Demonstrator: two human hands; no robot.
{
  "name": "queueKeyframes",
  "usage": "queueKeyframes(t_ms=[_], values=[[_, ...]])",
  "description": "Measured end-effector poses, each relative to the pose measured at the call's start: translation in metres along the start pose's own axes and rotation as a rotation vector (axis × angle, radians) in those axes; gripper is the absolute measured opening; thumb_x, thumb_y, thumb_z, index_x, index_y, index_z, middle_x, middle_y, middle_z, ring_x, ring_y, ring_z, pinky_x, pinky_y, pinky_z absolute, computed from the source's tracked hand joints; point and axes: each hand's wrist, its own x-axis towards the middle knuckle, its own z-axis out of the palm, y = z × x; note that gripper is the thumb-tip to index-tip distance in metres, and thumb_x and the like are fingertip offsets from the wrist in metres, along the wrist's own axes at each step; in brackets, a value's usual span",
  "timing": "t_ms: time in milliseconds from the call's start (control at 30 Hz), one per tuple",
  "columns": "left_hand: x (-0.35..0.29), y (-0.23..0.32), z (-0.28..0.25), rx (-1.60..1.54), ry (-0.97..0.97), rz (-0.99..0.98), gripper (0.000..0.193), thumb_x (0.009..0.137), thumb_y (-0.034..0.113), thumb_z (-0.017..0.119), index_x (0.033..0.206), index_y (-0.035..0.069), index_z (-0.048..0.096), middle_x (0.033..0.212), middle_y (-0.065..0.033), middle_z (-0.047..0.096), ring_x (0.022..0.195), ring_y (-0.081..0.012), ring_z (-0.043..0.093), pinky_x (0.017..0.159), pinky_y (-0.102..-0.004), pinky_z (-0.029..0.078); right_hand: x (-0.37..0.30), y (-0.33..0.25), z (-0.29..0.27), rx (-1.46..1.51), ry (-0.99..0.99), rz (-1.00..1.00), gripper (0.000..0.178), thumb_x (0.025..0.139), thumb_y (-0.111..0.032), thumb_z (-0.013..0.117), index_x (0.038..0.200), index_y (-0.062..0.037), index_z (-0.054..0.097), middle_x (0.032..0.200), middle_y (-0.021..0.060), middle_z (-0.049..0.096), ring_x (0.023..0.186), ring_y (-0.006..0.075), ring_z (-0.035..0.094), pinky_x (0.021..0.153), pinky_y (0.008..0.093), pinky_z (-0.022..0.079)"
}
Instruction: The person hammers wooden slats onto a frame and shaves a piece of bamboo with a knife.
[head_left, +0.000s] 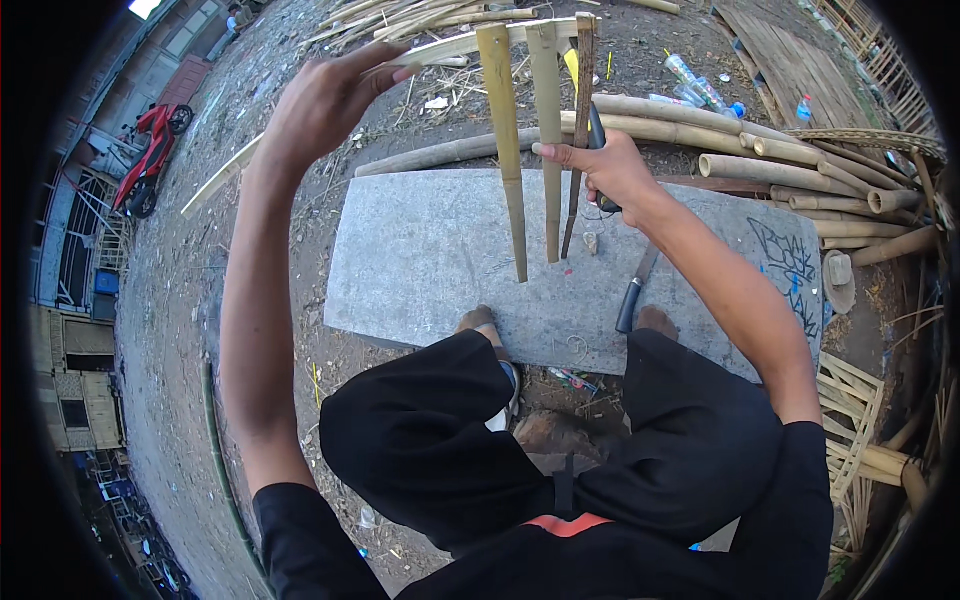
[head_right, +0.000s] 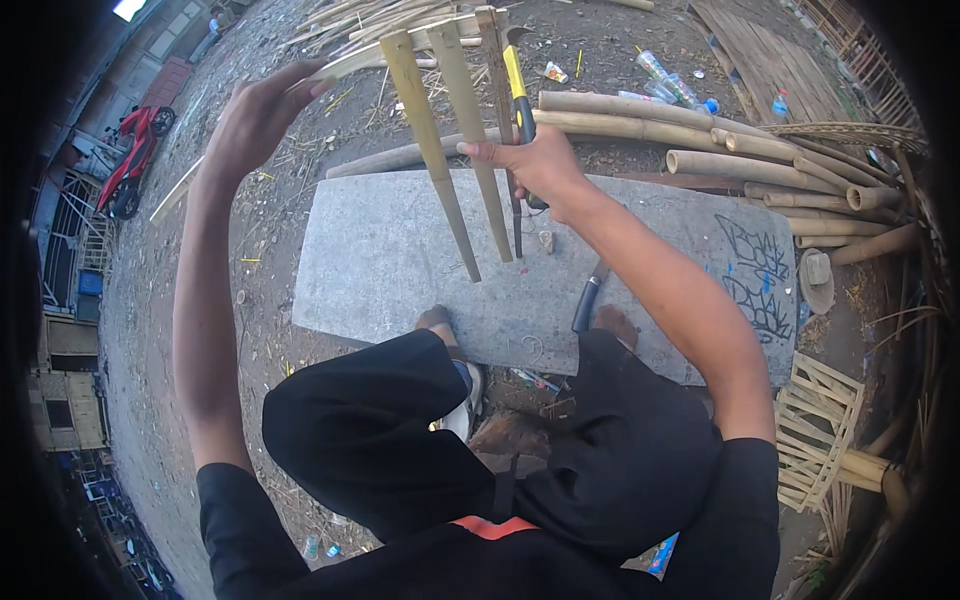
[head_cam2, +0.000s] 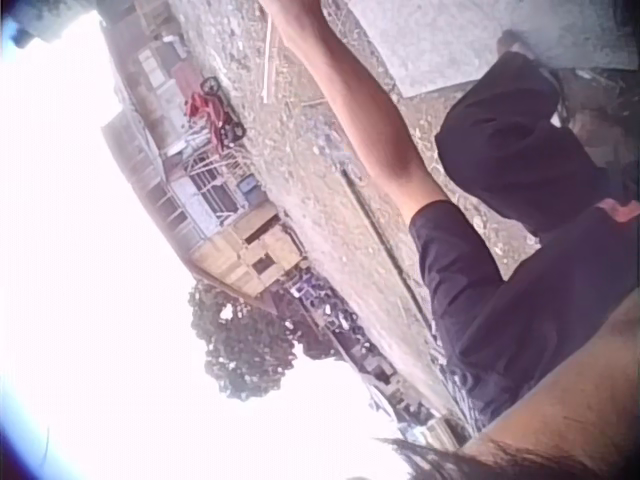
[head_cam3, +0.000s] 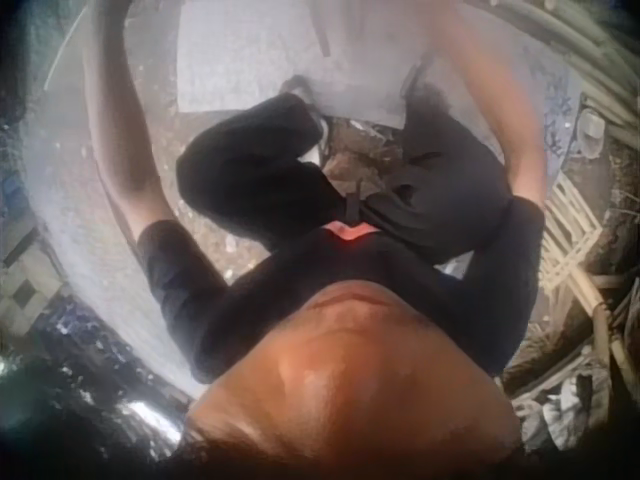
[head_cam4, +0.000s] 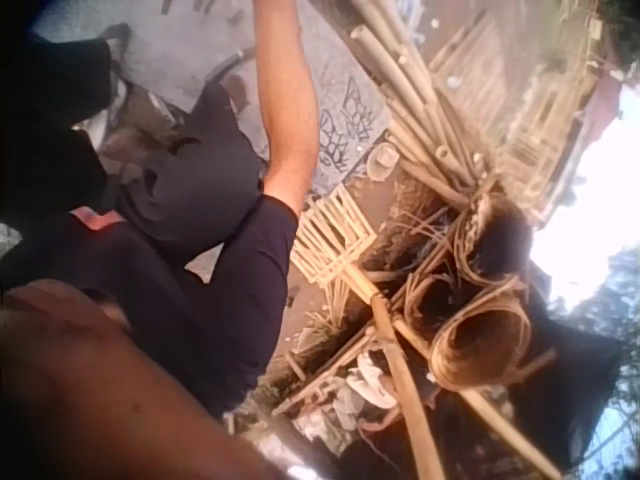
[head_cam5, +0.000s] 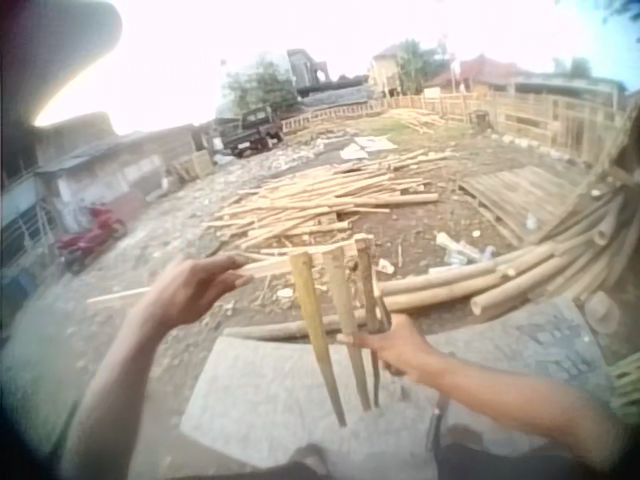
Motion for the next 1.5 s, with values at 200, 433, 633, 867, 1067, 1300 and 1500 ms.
queueKeyframes(t_ms=[200, 433, 633, 867, 1067, 1300, 1500], values=[[0.000, 0.003, -0.004, -0.033, 0.022, -0.015, 0.048, 0.094, 0.045, 0.059, 0.125, 0.010, 0.066, 0.105, -0.0157, 0.072, 0.092, -0.0260, 0.072, 0.081, -0.0413, 0.055, -0.010, -0.017, -0.010, -0.204, -0.032, 0.051, 0.064, 0.069, -0.057, 0.083, 0.090, 0.0010, 0.067, 0.072, 0.0042, 0.062, 0.046, 0.0090, 0.047, 0.042, 0.0248, 0.040], [-0.031, 0.014, -0.017, -0.042, 0.019, -0.127, 0.044, 0.089, 0.043, 0.067, 0.121, 0.013, 0.068, 0.090, -0.0117, 0.074, 0.077, -0.0215, 0.072, 0.073, -0.0385, 0.055, -0.031, -0.027, 0.003, -0.248, -0.153, 0.165, 0.073, 0.070, -0.062, 0.080, 0.102, 0.0017, 0.063, 0.085, 0.0085, 0.064, 0.054, 0.0081, 0.050, 0.043, 0.0238, 0.041], [-0.060, 0.040, -0.017, 0.042, 0.012, -0.190, 0.056, 0.080, 0.049, 0.075, 0.119, 0.009, 0.068, 0.081, -0.0127, 0.073, 0.072, -0.0223, 0.070, 0.068, -0.0374, 0.052, -0.055, -0.017, 0.008, -0.228, -0.194, 0.185, 0.071, 0.072, -0.060, 0.080, 0.101, 0.0021, 0.061, 0.083, 0.0069, 0.063, 0.056, 0.0079, 0.051, 0.043, 0.0234, 0.042], [-0.048, 0.072, 0.009, 0.294, 0.140, -0.178, 0.084, 0.056, 0.070, 0.081, 0.102, 0.002, 0.066, 0.074, -0.0109, 0.067, 0.072, -0.0261, 0.068, 0.072, -0.0394, 0.052, -0.048, -0.004, 0.003, -0.188, -0.236, 0.195, 0.070, 0.072, -0.059, 0.080, 0.103, 0.0022, 0.063, 0.081, 0.0099, 0.064, 0.051, 0.0084, 0.049, 0.043, 0.0233, 0.042], [-0.031, 0.083, 0.026, 0.308, 0.103, -0.200, 0.083, 0.051, 0.079, 0.078, 0.081, 0.004, 0.061, 0.065, -0.0077, 0.061, 0.063, -0.0208, 0.060, 0.071, -0.0385, 0.045, -0.058, -0.009, 0.006, -0.149, -0.294, 0.181, 0.072, 0.071, -0.060, 0.080, 0.103, 0.0021, 0.062, 0.078, 0.0084, 0.062, 0.051, 0.0073, 0.049, 0.043, 0.0221, 0.043], [-0.028, 0.080, 0.030, 0.312, 0.054, -0.227, 0.081, 0.051, 0.085, 0.073, 0.067, 0.007, 0.060, 0.049, -0.0006, 0.051, 0.049, -0.0161, 0.052, 0.073, -0.0432, 0.042, -0.054, 0.003, 0.003, -0.144, -0.242, 0.186, 0.071, 0.072, -0.061, 0.080, 0.103, 0.0013, 0.063, 0.076, 0.0063, 0.060, 0.051, 0.0076, 0.049, 0.043, 0.0223, 0.042], [-0.025, 0.069, 0.045, 0.313, 0.098, -0.195, 0.084, 0.049, 0.090, 0.068, 0.064, 0.007, 0.062, 0.047, -0.0009, 0.051, 0.046, -0.0152, 0.051, 0.071, -0.0443, 0.041, -0.055, 0.001, 0.002, -0.147, -0.281, 0.207, 0.067, 0.075, -0.059, 0.078, 0.101, 0.0012, 0.064, 0.076, 0.0062, 0.059, 0.051, 0.0084, 0.050, 0.043, 0.0236, 0.043]])
